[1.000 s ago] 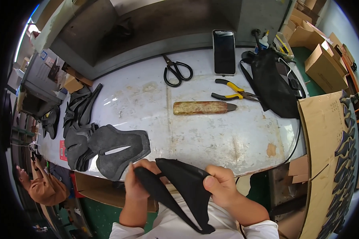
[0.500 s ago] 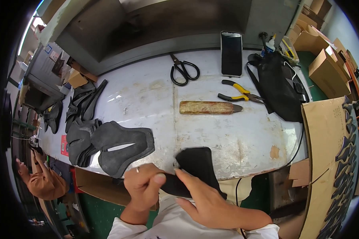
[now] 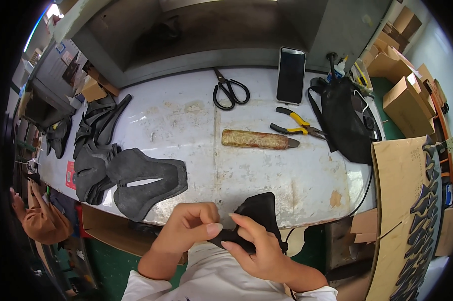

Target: Inspecting and aligning fabric covers for bicycle saddle components at a manufacturing workbench.

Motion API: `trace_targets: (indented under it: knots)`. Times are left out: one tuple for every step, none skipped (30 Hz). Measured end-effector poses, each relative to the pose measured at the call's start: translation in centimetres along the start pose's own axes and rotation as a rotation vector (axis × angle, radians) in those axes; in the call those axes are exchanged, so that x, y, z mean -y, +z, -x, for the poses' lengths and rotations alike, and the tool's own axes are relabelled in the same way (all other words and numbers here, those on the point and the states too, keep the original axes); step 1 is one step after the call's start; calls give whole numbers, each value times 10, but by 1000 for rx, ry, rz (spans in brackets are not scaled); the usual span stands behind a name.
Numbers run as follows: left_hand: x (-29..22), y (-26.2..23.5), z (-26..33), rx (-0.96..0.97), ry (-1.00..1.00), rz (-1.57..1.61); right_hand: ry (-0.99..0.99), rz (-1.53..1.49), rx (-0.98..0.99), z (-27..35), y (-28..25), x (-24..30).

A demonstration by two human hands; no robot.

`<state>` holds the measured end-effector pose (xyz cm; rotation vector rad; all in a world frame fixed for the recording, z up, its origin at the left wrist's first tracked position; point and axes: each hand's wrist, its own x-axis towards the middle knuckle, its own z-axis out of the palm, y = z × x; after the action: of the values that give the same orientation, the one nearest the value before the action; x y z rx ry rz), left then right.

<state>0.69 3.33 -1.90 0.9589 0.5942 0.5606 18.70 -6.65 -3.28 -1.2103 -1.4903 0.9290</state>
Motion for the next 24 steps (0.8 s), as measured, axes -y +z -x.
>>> trace_targets:
  knots:
    - [7, -3, -3, -1, 8, 6, -16, -29, 2, 0, -1, -1]
    - [15, -8, -8, 114, -89, 228, -18, -23, 9, -1, 0, 0]
    - [20, -10, -10, 230, -186, 449, -62, -46, 10, -4, 1, 1]
    - [22, -8, -10, 230, -178, 453, -106, -69, 11, -6, 2, 2]
    - [24, -7, -10, 226, -198, 484, -114, -50, 20, -5, 0, 2]
    - [25, -6, -11, 226, -224, 513, -113, -46, 20, -5, 0, 2]
    - [25, -4, -11, 229, -223, 514, -103, -19, -15, -5, 1, 2]
    - [22, -2, -11, 110, -199, 459, -92, 7, -50, -6, 1, 2]
    - [20, 0, -10, -10, -176, 402, -92, 8, -51, -7, -1, 4]
    - [18, 1, -8, -9, -176, 402, -103, 54, -50, -11, -3, 8]
    - [17, -1, -4, -39, -81, 174, -111, 102, -47, -15, -5, 9]
    - [14, 0, 1, -64, 15, -56, -109, 105, -51, -15, -6, 10]
    - [8, 2, 3, -40, 179, -338, -63, 97, -20, -14, -8, 11]
    - [5, 4, 3, -37, 178, -338, -17, 89, 13, -13, -8, 11]
    - [4, 6, 2, -88, 368, -631, -15, 88, 15, -12, -6, 8]
    - [3, 7, 1, -139, 557, -925, -11, 53, -28, -9, -2, 4]
    - [3, 8, 0, -142, 555, -924, -6, 18, -72, -8, 0, 2]
    - [1, 10, 1, -149, 557, -899, -6, 15, -69, -7, 0, 3]
    - [1, 11, 1, -156, 559, -873, 39, -37, -51, -6, 0, 5]
    - [2, 11, 2, -158, 558, -875, 84, -89, -33, -6, -1, 8]
    - [3, 11, 3, -115, 440, -658, 211, -376, 8, -6, -1, 12]
    - [6, 11, 5, -72, 323, -442, 338, -663, 50, -7, -1, 18]
    - [13, 19, 1, -113, 380, -240, 493, -919, 99, -14, -2, 26]
    - [18, 21, 1, -112, 379, -242, 491, -921, 98, -14, 1, 25]
